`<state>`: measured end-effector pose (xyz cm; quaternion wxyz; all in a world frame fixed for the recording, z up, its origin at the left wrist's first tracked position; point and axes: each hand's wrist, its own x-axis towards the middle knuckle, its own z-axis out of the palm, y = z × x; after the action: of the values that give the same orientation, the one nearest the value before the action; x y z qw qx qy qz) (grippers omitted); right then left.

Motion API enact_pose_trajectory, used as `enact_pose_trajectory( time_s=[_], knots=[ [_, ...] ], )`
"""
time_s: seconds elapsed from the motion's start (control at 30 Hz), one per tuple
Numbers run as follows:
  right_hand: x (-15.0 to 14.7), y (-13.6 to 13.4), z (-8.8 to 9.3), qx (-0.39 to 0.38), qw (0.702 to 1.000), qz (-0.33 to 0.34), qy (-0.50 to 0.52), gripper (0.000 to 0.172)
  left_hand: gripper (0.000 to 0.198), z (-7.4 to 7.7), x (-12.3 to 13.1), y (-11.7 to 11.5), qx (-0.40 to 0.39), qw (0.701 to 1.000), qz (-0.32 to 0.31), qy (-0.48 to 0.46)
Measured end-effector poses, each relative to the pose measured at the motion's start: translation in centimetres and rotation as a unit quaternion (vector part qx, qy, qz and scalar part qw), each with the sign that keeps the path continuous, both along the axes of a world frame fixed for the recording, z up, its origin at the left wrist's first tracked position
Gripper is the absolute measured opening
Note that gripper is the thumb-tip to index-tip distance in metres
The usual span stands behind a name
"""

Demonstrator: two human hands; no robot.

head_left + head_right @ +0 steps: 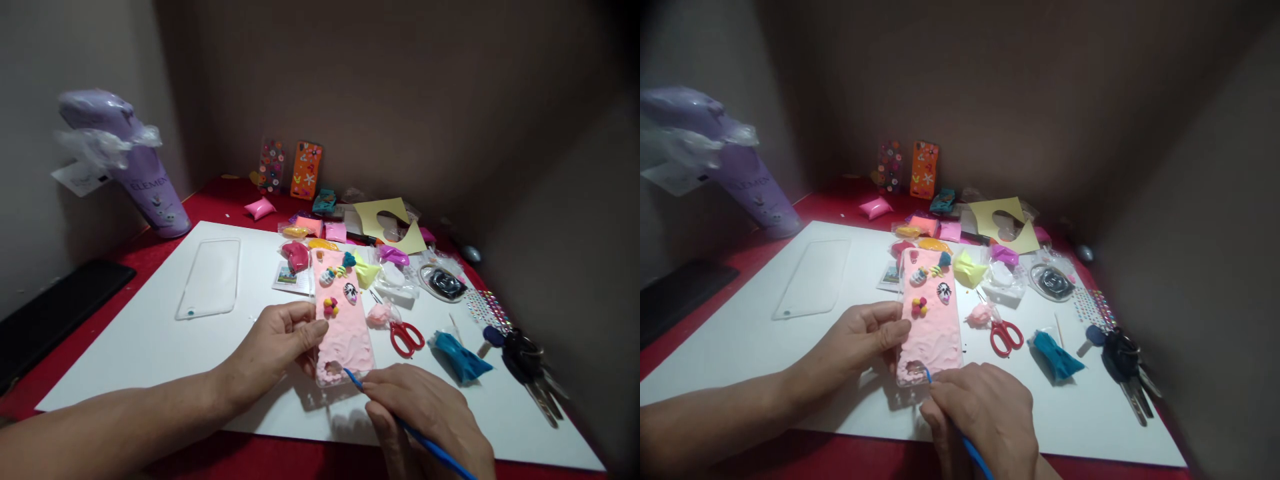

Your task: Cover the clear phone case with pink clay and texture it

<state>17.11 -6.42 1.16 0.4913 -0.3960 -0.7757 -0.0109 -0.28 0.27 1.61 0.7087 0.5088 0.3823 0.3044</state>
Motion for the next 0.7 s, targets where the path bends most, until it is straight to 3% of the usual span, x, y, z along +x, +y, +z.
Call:
enact_pose_trajectory(
  time_s=[0.7],
  knots=[
    [0.08, 0.13, -0.2, 0.001, 1.0, 0.019, -0.001, 0.01, 0.029, -0.13, -0.03, 0.08, 0.011, 1.0, -0.001, 0.012]
  ],
)
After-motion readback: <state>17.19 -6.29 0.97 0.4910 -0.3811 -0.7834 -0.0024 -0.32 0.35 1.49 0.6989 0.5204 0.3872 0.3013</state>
